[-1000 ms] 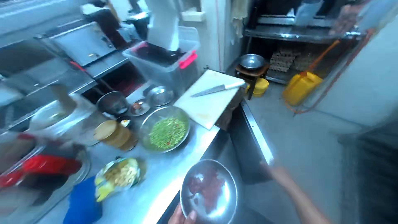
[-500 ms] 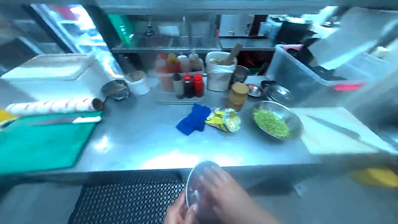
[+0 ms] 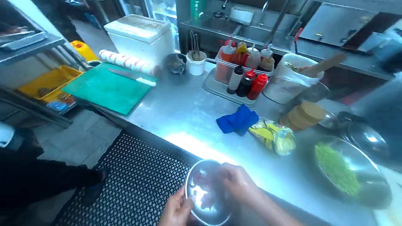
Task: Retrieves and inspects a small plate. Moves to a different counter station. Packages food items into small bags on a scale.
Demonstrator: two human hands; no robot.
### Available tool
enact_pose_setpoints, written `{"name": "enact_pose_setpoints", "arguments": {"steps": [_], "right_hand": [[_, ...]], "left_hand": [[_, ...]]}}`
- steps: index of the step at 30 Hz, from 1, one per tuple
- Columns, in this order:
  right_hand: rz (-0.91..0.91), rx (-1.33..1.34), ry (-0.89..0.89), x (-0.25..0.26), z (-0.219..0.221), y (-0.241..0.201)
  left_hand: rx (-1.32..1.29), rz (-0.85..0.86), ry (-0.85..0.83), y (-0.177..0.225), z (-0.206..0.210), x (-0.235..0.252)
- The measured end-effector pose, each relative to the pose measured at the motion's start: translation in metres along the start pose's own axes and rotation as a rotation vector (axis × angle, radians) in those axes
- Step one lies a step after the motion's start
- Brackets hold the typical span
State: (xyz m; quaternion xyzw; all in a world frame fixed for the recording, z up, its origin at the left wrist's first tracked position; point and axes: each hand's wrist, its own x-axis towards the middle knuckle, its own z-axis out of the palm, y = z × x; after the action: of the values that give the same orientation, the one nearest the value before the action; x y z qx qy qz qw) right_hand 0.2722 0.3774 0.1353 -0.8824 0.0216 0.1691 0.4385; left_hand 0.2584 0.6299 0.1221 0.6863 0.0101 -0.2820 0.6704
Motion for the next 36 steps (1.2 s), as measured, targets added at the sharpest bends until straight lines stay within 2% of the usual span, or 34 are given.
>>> {"name": "enact_pose_setpoints", "arguments": {"steps": [4,8,13,17,20,23,26,29,36], "right_hand": [[0.03,0.009,0.035,0.018,-0.004,-0.01],[0.086,-0.092,-0.042,0.029,0.015,-0.027],[0.135,-0.308,-0.077,0.05,0.084,-0.076],[0.21,-0.199,-0.232,0.082,0.136,-0.11],[0.139,-0.268,-0.336,0.1,0.167,-0.139],[0.036,-0.269,-0.33,0.115,0.193,-0.157],[-0.031,-0.171,-0.255,0.135,0.199,-0.166],[-0.062,-0.086,-0.233,0.151,0.197,-0.172],[-0.027,0.23,-0.201,0.183,0.185,-0.196]], "left_hand": [[-0.048,0.037,0.102,-0.006,0.0,0.004],[-0.096,0.061,0.129,-0.021,-0.014,0.002],[-0.049,0.059,0.139,-0.032,-0.062,-0.004],[-0.046,0.093,0.181,-0.043,-0.11,-0.022],[-0.061,0.098,0.315,-0.053,-0.137,-0.033],[-0.143,0.082,0.405,-0.069,-0.158,-0.042],[-0.232,0.076,0.488,-0.078,-0.176,-0.044],[-0.25,0.077,0.476,-0.076,-0.194,-0.042],[-0.226,0.162,0.435,-0.042,-0.243,-0.015]]}}
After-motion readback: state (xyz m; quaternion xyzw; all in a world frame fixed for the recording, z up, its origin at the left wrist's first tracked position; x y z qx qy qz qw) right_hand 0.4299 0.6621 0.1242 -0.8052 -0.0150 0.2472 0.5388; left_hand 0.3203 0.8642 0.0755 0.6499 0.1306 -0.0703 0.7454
